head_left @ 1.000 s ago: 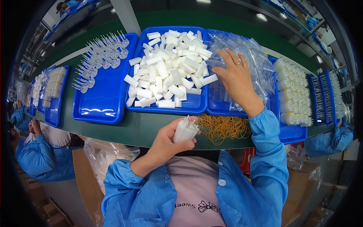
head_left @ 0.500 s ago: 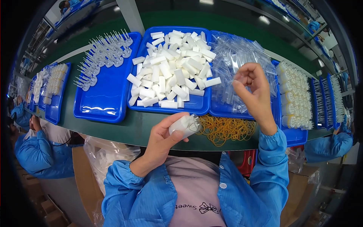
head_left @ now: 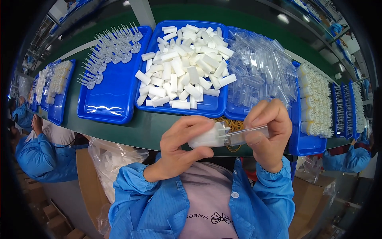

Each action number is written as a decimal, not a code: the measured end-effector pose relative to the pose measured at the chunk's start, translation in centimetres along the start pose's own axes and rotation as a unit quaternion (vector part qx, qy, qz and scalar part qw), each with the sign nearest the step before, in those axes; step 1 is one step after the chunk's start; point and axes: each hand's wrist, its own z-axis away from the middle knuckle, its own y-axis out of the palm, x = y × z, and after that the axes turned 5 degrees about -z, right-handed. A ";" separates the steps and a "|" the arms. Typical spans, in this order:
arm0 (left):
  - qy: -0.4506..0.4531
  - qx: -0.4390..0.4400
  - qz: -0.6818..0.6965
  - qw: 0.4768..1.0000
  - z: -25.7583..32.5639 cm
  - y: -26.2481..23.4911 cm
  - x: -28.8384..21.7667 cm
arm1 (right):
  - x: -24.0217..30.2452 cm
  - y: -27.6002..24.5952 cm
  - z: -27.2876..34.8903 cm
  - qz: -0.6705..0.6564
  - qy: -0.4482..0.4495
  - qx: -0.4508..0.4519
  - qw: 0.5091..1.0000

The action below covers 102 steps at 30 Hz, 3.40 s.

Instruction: The person assembles multi-piece units by sliding white foam cylinders onto the prongs of plastic bases, fitting clear plastic sleeves over the cylinders, securing each assembled bundle with a rubber band, and placing the completed unit onto a tray.

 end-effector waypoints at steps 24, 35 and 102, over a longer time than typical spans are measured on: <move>0.085 0.000 -0.176 0.981 -0.8 -0.3 -0.5 | -1.9 1.7 0.5 -0.074 0.104 -0.057 0.990; 0.110 -0.001 -0.222 0.969 -1.0 0.2 0.0 | -3.0 1.4 0.8 -0.039 0.056 -0.061 0.996; -0.437 0.093 0.436 0.781 -0.3 1.3 1.5 | -1.7 -0.6 1.6 0.452 -0.135 0.172 0.865</move>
